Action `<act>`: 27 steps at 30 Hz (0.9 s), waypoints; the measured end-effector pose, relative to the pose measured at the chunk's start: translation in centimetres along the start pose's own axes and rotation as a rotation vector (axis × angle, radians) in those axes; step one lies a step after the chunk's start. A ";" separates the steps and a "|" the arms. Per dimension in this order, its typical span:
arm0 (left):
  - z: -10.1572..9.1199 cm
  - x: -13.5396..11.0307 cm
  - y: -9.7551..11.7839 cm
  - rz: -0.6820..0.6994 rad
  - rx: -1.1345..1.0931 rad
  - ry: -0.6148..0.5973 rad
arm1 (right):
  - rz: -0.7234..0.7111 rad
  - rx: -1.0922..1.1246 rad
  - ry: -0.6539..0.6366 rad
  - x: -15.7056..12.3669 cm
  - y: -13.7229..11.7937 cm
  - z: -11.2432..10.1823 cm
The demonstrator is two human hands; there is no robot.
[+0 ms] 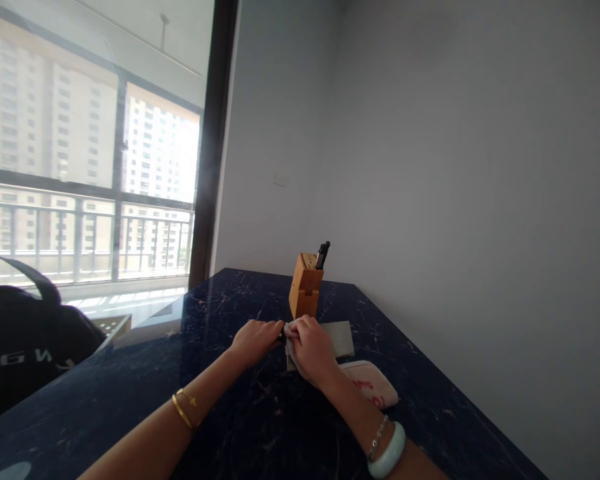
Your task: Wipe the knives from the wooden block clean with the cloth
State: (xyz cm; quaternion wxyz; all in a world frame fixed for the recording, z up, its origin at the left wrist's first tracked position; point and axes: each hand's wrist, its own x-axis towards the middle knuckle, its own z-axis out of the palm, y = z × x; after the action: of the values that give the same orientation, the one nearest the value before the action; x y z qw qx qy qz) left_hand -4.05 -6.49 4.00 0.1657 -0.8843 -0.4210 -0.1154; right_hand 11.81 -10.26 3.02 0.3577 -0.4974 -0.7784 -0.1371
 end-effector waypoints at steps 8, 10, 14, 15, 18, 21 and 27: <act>-0.1 0.0 0.2 -0.011 0.001 0.011 | -0.010 0.025 -0.008 0.2 0.0 -0.3; 0.0 -0.1 0.1 -0.021 0.002 0.012 | -0.017 0.024 -0.029 0.1 -0.1 -0.3; 0.1 -0.1 0.0 -0.022 -0.003 0.018 | -0.020 0.020 -0.030 -0.1 -0.1 -0.2; 0.2 -0.2 0.1 -0.017 -0.006 0.018 | -0.017 0.017 -0.022 0.0 -0.1 -0.2; 0.2 -0.1 0.2 -0.001 -0.015 0.016 | 0.008 0.009 0.011 0.1 0.2 0.0; 0.2 0.0 0.4 0.005 -0.017 0.019 | 0.024 0.011 0.034 0.2 0.3 -0.1; 0.1 0.0 0.1 -0.016 -0.001 0.041 | -0.012 0.034 0.010 0.1 0.0 -0.2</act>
State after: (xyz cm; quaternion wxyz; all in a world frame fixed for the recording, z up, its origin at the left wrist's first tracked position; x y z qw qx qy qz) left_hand -3.94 -6.52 3.84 0.1729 -0.8783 -0.4247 -0.1351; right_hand 11.91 -10.33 3.21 0.3693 -0.4858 -0.7817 -0.1286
